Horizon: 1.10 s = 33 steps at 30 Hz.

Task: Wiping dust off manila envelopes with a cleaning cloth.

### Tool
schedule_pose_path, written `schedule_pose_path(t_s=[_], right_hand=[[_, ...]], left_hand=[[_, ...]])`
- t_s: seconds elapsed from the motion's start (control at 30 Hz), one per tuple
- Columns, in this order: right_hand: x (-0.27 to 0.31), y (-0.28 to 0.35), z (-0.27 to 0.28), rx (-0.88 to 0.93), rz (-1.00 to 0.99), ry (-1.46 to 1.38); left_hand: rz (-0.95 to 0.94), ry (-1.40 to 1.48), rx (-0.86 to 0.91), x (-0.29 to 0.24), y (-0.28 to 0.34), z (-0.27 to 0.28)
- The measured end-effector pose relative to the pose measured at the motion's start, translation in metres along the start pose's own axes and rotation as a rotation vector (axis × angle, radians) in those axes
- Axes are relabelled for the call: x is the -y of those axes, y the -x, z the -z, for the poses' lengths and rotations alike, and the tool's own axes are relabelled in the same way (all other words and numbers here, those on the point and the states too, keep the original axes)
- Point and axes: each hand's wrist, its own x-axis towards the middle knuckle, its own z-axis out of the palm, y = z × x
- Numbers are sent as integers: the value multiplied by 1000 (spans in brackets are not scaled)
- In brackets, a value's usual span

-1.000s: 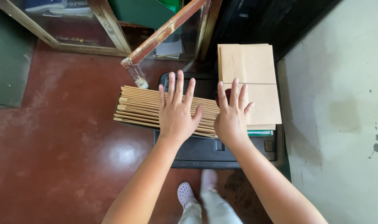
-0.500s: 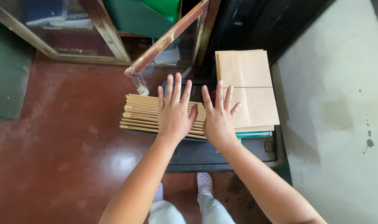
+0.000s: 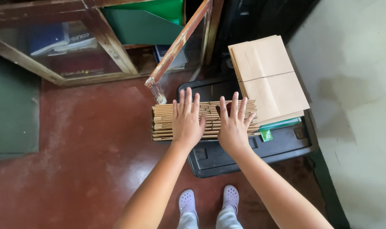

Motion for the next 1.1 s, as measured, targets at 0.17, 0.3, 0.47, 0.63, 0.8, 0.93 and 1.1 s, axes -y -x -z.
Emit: schedule_pose_path(t_s=[0.17, 0.3, 0.47, 0.63, 0.8, 0.93, 1.1], right_hand=[[10, 0, -12, 33, -26, -3], [10, -7, -25, 113, -36, -99], [9, -14, -43, 200, -87, -79], [13, -21, -32, 242, -122, -72], [17, -28, -27, 247, -132, -69], [15, -31, -31, 234, -121, -88], [21, -34, -18, 258, -108, -112]], left_hand=[[17, 14, 48, 9, -3, -24], [63, 41, 172, 10, -13, -41], [94, 18, 263, 22, -24, -89], [109, -7, 220, 18, -34, -91], [105, 57, 197, 22, -40, -108], [120, 96, 232, 24, -46, -107], [106, 99, 208, 25, -51, -101]])
